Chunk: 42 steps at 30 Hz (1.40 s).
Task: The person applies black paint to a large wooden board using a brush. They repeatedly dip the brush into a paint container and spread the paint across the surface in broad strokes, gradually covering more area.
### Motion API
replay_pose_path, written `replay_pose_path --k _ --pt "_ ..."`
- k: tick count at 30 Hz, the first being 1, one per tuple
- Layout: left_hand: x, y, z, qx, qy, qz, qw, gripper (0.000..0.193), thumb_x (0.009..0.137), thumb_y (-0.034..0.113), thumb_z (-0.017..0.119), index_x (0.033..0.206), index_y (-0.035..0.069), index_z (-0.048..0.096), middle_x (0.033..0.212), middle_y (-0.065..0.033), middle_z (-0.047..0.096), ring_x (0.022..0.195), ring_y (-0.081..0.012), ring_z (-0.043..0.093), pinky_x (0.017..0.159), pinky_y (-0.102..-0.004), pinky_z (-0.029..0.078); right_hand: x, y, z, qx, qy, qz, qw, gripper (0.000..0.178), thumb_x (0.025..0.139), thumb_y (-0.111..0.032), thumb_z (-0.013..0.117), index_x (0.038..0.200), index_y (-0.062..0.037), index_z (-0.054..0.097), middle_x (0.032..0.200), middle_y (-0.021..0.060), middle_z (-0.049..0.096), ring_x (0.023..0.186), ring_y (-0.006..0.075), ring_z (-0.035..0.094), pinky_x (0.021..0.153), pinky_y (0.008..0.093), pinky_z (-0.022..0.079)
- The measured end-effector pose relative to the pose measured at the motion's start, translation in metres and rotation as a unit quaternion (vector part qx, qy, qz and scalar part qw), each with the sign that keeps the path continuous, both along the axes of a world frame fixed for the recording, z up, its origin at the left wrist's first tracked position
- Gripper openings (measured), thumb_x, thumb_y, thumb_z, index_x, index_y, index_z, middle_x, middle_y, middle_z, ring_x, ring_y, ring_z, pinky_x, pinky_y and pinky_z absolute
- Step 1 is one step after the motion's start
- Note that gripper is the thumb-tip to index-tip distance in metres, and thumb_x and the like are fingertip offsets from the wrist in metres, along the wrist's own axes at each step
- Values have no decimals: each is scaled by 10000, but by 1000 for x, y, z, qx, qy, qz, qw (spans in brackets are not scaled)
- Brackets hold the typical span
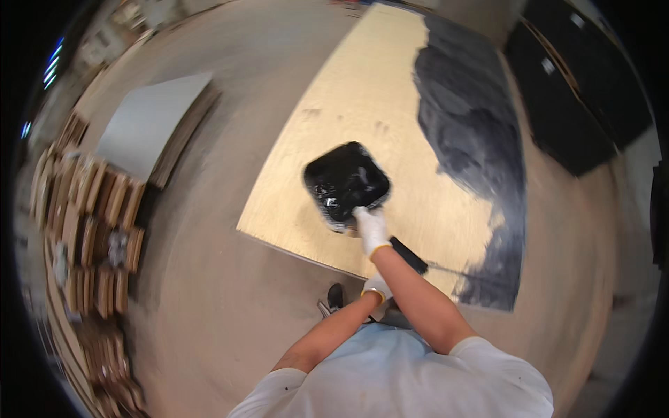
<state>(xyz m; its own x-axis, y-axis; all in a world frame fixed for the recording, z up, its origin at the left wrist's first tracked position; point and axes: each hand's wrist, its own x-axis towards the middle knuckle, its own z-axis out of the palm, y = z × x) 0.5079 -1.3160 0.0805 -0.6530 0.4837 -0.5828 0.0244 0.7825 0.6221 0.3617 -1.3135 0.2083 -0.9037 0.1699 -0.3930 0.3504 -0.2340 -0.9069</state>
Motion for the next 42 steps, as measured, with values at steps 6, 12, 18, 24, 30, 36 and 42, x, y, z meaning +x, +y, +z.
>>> replay_pose_path --k 6,12,18,24,30,36,42 --pt "-18 -24 18 246 -315 257 880 457 1078 320 484 1471 89 510 1199 -76 666 1011 -220 635 854 -350 527 57 12 63 259 -121 111 952 702 970 -338 654 1560 -47 409 1319 222 654 950 339 726 819 459 596" --pt "-16 -40 46 438 -416 315 733 301 1022 113 550 1321 100 584 919 -20 673 697 -104 610 536 -236 451 170 77 24 421 -247 3 873 559 937 -332 620 1378 10 577 1200 276 682 1137 417 655 989 478 520" --pt "-22 -54 64 338 -265 16 903 388 1054 316 583 1289 8 606 1054 -29 679 930 -123 631 827 -274 523 163 87 -17 10 -331 -33 943 324 936 -232 627 1128 25 673 787 116 677 586 195 629 461 362 499" --pt "-31 -138 63 363 -192 140 901 565 1038 308 608 1486 -21 506 1263 -140 670 1097 -186 671 932 -333 557 147 77 35 153 -171 -83 970 307 918 -200 642 1171 -27 624 696 18 553 472 138 496 418 318 395" --pt "-42 -201 90 556 -286 492 606 470 1024 244 607 1426 13 528 1330 -167 633 1162 -374 649 962 -538 552 68 81 130 523 56 151 837 431 909 -199 645 1308 -41 606 886 139 734 750 282 730 626 421 556" --pt "-68 -199 113 683 -272 478 481 365 1008 277 616 1314 78 638 1348 -144 645 1302 -396 550 1138 -618 415 -53 -39 183 718 -33 445 534 343 908 -181 635 1214 -58 733 1032 123 790 966 317 773 724 477 594" --pt "-84 -165 133 591 -239 581 505 410 969 363 738 1224 80 584 1079 -79 612 1027 -278 605 944 -542 525 -120 -68 68 737 17 530 419 265 899 -173 639 1079 -101 819 1083 132 795 984 348 771 721 535 582"
